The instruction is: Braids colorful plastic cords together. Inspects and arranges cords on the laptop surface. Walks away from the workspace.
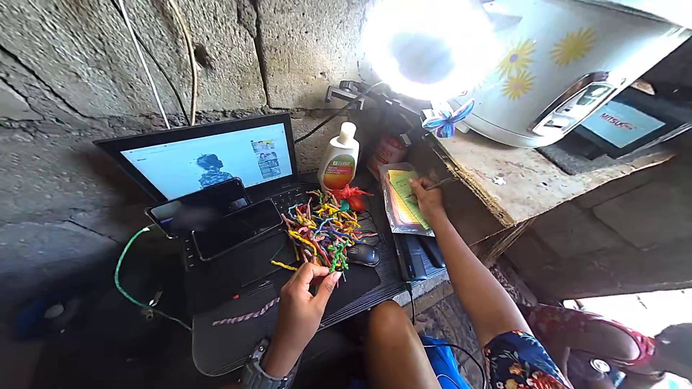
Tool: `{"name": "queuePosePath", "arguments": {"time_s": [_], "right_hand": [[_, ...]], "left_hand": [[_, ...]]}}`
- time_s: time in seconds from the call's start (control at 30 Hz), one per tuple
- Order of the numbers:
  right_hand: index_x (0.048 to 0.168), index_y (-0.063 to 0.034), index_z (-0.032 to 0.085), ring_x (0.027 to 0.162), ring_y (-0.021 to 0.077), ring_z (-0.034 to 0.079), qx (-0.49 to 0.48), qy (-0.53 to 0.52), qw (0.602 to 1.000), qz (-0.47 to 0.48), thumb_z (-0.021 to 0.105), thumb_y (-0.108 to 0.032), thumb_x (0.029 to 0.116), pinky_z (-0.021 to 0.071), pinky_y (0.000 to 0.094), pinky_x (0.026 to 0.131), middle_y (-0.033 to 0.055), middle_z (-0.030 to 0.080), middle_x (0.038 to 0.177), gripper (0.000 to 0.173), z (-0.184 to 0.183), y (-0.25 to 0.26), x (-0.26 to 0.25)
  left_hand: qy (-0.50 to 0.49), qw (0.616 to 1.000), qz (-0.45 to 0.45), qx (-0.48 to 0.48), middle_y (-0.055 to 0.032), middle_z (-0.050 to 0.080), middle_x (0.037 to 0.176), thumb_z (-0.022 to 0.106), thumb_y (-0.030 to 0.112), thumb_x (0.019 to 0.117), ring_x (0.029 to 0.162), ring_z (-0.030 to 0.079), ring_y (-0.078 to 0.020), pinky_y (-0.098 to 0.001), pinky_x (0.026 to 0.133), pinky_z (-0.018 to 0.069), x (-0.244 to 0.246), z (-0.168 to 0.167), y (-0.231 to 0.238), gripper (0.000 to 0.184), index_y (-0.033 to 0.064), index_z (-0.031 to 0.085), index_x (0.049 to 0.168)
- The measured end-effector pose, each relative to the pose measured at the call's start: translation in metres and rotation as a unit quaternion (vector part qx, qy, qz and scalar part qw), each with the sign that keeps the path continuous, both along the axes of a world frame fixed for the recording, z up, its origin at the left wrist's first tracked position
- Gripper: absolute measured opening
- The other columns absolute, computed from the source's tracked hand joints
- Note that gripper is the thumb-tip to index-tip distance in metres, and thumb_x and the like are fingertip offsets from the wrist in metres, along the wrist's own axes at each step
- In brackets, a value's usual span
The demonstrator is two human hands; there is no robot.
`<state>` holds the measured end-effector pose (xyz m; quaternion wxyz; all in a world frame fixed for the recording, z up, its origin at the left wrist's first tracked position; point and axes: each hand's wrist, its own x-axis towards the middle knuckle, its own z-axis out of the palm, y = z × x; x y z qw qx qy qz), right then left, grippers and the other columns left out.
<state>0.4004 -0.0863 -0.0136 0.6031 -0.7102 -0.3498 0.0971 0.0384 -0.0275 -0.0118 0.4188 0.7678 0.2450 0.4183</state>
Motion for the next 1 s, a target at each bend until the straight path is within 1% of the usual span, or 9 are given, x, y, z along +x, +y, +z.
{"name": "queuePosePath", "arguments": {"time_s": [0.1, 0.23, 0.43, 0.53, 0.67, 0.73, 0.83, 0.9, 1.0], "right_hand": [[0.074, -0.0124, 0.052, 0.05, 0.0018, 0.042, -0.028, -0.036, 0.999, 0.0, 0.064, -0.026, 0.1011, 0.0387, 0.0187, 0.051, -0.0047, 0.047, 0.061, 0.032, 0.0, 0.0, -0.002], [0.073, -0.0085, 0.054, 0.053, 0.0013, 0.042, -0.05, -0.098, 0.994, 0.018, 0.063, -0.022, 0.1015, 0.0381, 0.0188, 0.054, -0.004, 0.046, 0.062, 0.033, -0.001, 0.003, -0.002], [0.073, -0.01, 0.053, 0.051, 0.0004, 0.043, -0.038, -0.068, 0.997, -0.008, 0.064, -0.023, 0.1011, 0.0396, 0.018, 0.053, -0.0054, 0.046, 0.061, 0.033, 0.0, 0.002, -0.001], [0.073, -0.0088, 0.053, 0.052, 0.0014, 0.04, -0.068, -0.115, 0.991, -0.006, 0.063, -0.025, 0.1019, 0.0358, 0.0191, 0.053, -0.0038, 0.044, 0.062, 0.034, 0.002, 0.003, -0.004], [0.077, -0.0034, 0.058, 0.057, 0.0013, 0.041, -0.115, -0.156, 0.981, 0.033, 0.064, -0.022, 0.1014, 0.036, 0.02, 0.058, -0.0024, 0.046, 0.064, 0.032, 0.009, 0.006, 0.006], [0.077, -0.0043, 0.059, 0.055, 0.0004, 0.042, -0.117, -0.143, 0.982, 0.051, 0.064, -0.022, 0.1012, 0.0367, 0.0186, 0.056, -0.0034, 0.047, 0.062, 0.03, 0.009, 0.007, 0.012], [0.078, -0.0065, 0.058, 0.055, -0.0018, 0.045, -0.096, -0.088, 0.991, 0.029, 0.062, -0.022, 0.1025, 0.0409, 0.0156, 0.056, -0.005, 0.049, 0.065, 0.029, 0.006, 0.006, 0.01], [0.081, -0.0025, 0.059, 0.058, 0.0012, 0.046, -0.095, -0.08, 0.992, 0.027, 0.06, -0.022, 0.1032, 0.0432, 0.0201, 0.06, -0.002, 0.05, 0.068, 0.03, 0.009, 0.004, 0.007], [0.073, -0.005, 0.054, 0.056, 0.0006, 0.044, -0.102, -0.073, 0.992, 0.025, 0.06, -0.02, 0.1021, 0.0415, 0.0198, 0.058, -0.0043, 0.046, 0.064, 0.033, 0.006, 0.007, 0.012]], "left_hand": [[-0.008, 1.0, -0.006, 0.002, -0.0005, 0.069, 0.086, 0.07, 0.022, 0.093, 0.08, 0.065, 0.0036, -0.0109, 0.076, 0.054, -0.001, 0.001, 0.0, 0.019, 0.0024, 0.069, 0.093], [-0.004, 1.0, -0.012, 0.0, -0.0017, 0.069, 0.086, 0.07, 0.018, 0.0931, 0.08, 0.065, 0.0023, -0.0118, 0.077, 0.0541, -0.002, 0.002, 0.0, 0.017, 0.0013, 0.069, 0.093], [-0.005, 1.0, -0.017, -0.012, -0.0026, 0.069, 0.087, 0.07, 0.016, 0.0931, 0.08, 0.066, 0.0009, -0.0133, 0.077, 0.0552, -0.002, 0.002, -0.001, 0.016, 0.001, 0.069, 0.094], [-0.002, 1.0, -0.017, -0.012, -0.0028, 0.069, 0.088, 0.07, 0.016, 0.0933, 0.081, 0.066, 0.0006, -0.0136, 0.077, 0.0553, -0.002, 0.002, -0.001, 0.016, 0.0008, 0.069, 0.094], [-0.001, 1.0, -0.019, -0.011, -0.003, 0.069, 0.088, 0.069, 0.016, 0.0938, 0.081, 0.066, 0.0005, -0.0136, 0.078, 0.0551, -0.002, 0.002, -0.001, 0.016, 0.0005, 0.069, 0.094], [-0.003, 1.0, -0.021, -0.011, -0.0031, 0.069, 0.088, 0.069, 0.016, 0.0936, 0.081, 0.066, 0.0007, -0.0133, 0.077, 0.0548, -0.002, 0.003, -0.001, 0.016, 0.0002, 0.069, 0.094], [-0.002, 1.0, -0.019, -0.005, -0.0027, 0.068, 0.087, 0.07, 0.017, 0.0934, 0.081, 0.065, 0.0018, -0.0123, 0.077, 0.0543, -0.002, 0.004, -0.001, 0.017, 0.0004, 0.069, 0.093], [0.002, 1.0, -0.014, 0.003, -0.0031, 0.069, 0.088, 0.07, 0.019, 0.0936, 0.081, 0.065, 0.0012, -0.0128, 0.078, 0.0539, -0.001, 0.004, 0.0, 0.019, 0.0005, 0.069, 0.094], [0.012, 1.0, -0.014, 0.009, -0.002, 0.069, 0.088, 0.069, 0.022, 0.0944, 0.082, 0.065, 0.0016, -0.0126, 0.078, 0.0537, -0.001, 0.002, 0.0, 0.02, 0.0015, 0.069, 0.094]]}}
